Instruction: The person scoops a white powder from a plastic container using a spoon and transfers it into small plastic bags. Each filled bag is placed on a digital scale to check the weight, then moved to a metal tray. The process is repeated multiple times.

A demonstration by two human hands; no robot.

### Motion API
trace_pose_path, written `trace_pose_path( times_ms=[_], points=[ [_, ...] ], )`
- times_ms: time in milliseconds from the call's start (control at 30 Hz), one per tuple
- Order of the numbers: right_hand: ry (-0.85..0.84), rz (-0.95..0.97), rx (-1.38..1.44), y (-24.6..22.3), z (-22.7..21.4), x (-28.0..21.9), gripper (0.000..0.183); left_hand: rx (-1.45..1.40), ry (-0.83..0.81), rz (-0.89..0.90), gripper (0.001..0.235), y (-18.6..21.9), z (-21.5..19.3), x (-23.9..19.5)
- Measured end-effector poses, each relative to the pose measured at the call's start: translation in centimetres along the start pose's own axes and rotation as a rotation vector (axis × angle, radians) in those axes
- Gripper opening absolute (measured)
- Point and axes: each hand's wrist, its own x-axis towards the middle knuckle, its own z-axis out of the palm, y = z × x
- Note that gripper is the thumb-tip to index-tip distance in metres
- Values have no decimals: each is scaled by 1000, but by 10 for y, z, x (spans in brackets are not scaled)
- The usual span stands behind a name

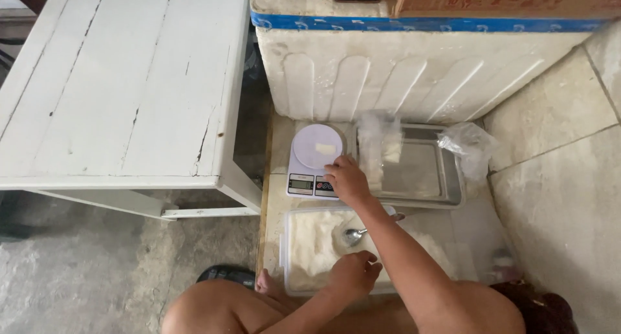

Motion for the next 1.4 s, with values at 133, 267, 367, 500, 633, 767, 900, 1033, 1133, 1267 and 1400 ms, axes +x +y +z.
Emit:
trace_pose_path(
  times_ms=[133,267,367,500,633,767,900,1033,1133,1267,1400],
  points=[
    [32,39,240,-56,-69,-57,22,-52,20,39,42,-4,0,-5],
    [160,320,431,-70,-92,-144,41,-145,121,89,35,4,-6,-14],
    [285,325,457,-82,-99,-204,18,-369,220,105,43,19,-15,-24],
    [264,-91,508,-142,-145,-213,35,-707,263,154,85,46,-35,-55],
    [-69,-59,268,-114,-47,-250,74,-774,308,125,87,51,-38,-66],
    [112,182,403,-86,37,-296,68,-617,343,422,72,36,-23,-64],
    [288,431,531,-19,65,-249,64,-175,426,848,42,41,-18,-72],
    [399,622,622,-25,6,-237,62,-221,544,854,16,38,-12,-68],
    [77,733,497,-62,-79,-217,47,-325,463,713,46,15,-4,-39],
    [219,428,162,-43,-78,-185,23,-138,267,386,62,10,-8,-24],
    [285,45,-105,-28,-69,-126,19,-32,395,308,55,6,-16,-19]
  ],
)
